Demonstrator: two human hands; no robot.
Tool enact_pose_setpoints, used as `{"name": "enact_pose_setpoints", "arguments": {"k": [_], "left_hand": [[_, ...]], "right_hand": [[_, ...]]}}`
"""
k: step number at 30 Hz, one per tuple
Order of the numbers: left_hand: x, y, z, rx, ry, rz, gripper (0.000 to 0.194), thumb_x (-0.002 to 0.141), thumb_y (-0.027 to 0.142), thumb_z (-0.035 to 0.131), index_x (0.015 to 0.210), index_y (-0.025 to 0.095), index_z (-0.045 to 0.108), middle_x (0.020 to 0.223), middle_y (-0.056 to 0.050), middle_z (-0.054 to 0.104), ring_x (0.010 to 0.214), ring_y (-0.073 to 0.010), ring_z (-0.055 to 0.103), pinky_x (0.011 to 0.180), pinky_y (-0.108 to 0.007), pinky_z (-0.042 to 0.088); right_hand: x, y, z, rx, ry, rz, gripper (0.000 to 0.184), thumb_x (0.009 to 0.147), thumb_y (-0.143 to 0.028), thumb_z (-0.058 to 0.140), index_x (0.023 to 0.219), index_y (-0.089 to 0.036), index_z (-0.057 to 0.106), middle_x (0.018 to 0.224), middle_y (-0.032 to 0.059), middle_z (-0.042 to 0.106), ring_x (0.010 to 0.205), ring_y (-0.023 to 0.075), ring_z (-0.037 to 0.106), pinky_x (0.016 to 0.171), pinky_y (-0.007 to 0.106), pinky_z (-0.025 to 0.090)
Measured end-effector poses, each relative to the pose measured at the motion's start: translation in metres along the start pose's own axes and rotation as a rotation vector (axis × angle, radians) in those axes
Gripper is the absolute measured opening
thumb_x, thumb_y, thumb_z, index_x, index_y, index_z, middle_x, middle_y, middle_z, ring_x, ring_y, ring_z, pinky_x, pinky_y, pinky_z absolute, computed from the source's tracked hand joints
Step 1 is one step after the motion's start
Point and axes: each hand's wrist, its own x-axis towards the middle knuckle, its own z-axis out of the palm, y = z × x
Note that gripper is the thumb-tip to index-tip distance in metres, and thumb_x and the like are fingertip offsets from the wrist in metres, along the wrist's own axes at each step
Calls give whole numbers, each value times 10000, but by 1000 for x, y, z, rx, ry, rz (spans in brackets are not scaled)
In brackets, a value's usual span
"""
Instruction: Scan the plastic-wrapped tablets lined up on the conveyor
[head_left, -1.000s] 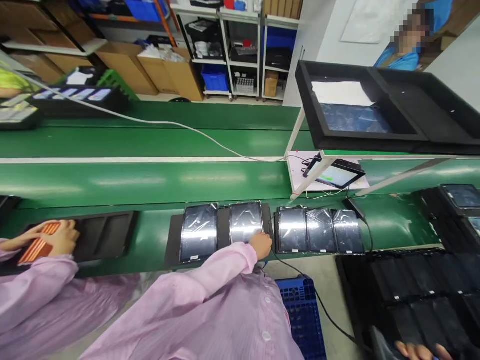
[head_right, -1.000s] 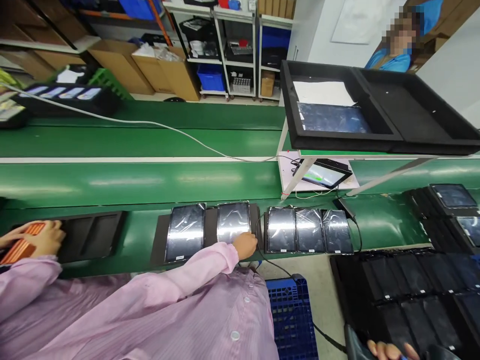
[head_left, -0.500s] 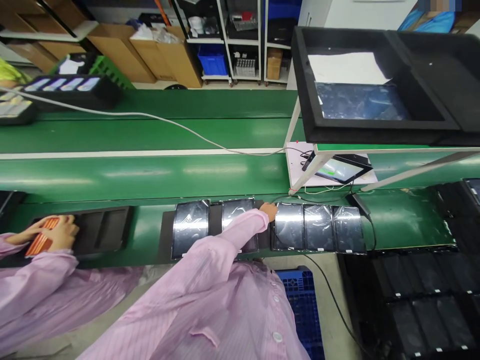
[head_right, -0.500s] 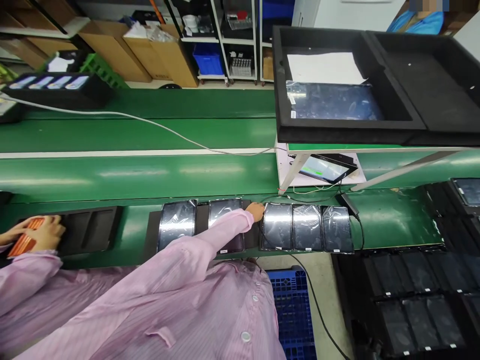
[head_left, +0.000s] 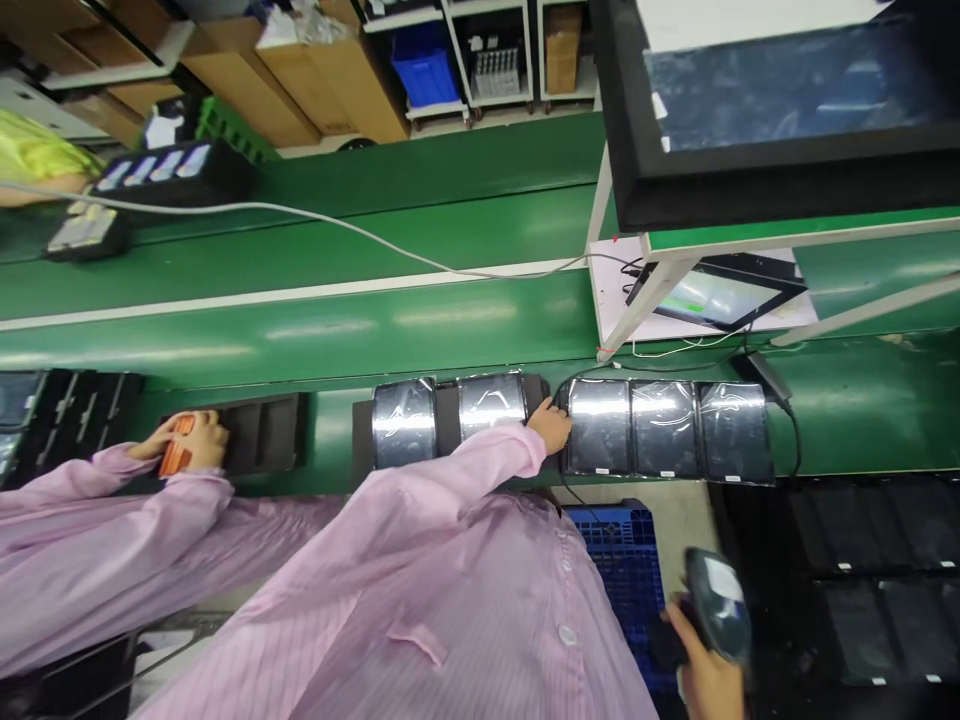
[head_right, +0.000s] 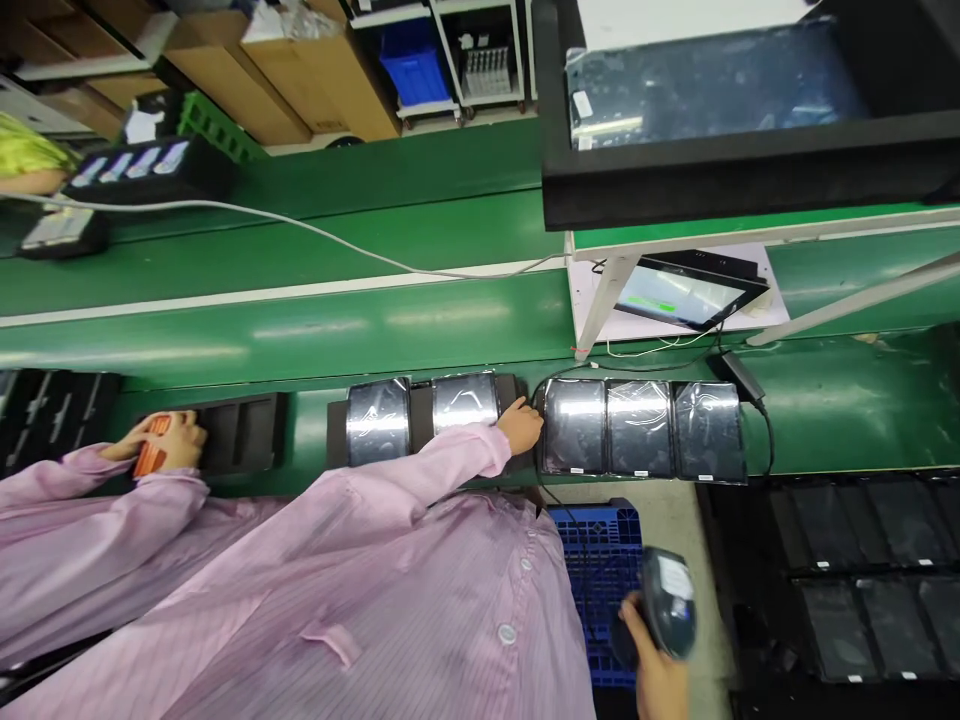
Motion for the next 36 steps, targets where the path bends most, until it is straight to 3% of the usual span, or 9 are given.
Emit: {"name": "enact_pose_setpoints", "arguments": {"k": [3,7,11,14,18,22,27,36], "left_hand": [[-67,-35,-14,-69,301,-39,312,1025,238,491,1223,188,727,1244,-126,753,1212,-275,656,1207,-505,372],[-176,-120,-19,-211,630,-280,308,1017,278,471,1211,188,693,1240,-130,741,1195,-269,665,1101,-463,502],[-274,-205,11,-226,855,-611,366,975,317,507,1284,179,645,1352,-169,663,1330,-314,586,1203,-525,428],[-318,-247,40,-315,890,-792,516,927,346,556,1414,174,568,1459,-191,578,1421,-340,507,1245,-549,382],[-344,-275,58,-432,823,-750,521,955,396,522,1427,179,565,1455,-194,598,1403,-345,523,1253,-566,365],[-355,-288,52,-457,749,-646,498,986,422,494,1414,187,591,1446,-183,616,1371,-340,547,1220,-561,403],[-360,-297,44,-482,702,-579,488,996,411,486,1412,187,604,1430,-176,616,1336,-325,563,1175,-533,454],[-356,-298,45,-509,710,-600,490,982,380,491,1395,160,636,1398,-186,614,1288,-336,568,1166,-545,448]], "right_hand": [[9,7,68,-77,-110,54,576,619,-657,839,959,-196,780,975,141,794,972,406,734,907,558,613],[6,-2,149,-129,-293,-18,611,736,-672,774,1066,-159,732,1114,187,796,1108,388,732,1013,515,570],[-24,-19,200,-182,-402,-81,613,813,-670,718,1161,-165,711,1165,183,787,1103,363,738,999,489,567],[-56,-27,230,-243,-429,-103,571,850,-634,691,1183,-170,708,1189,174,781,1109,346,732,984,455,557],[-89,-27,266,-341,-334,-68,517,839,-613,650,1086,-163,712,1038,152,799,963,332,743,880,427,550],[-102,-26,286,-419,-208,-37,517,787,-627,638,1011,-167,713,964,155,793,907,342,734,831,423,528],[-110,-29,293,-435,-142,-35,544,767,-650,644,1012,-170,716,973,166,796,929,353,734,834,419,534],[-114,-32,292,-481,-99,-40,506,745,-640,645,935,-177,715,820,127,768,797,325,713,772,405,527]]}}
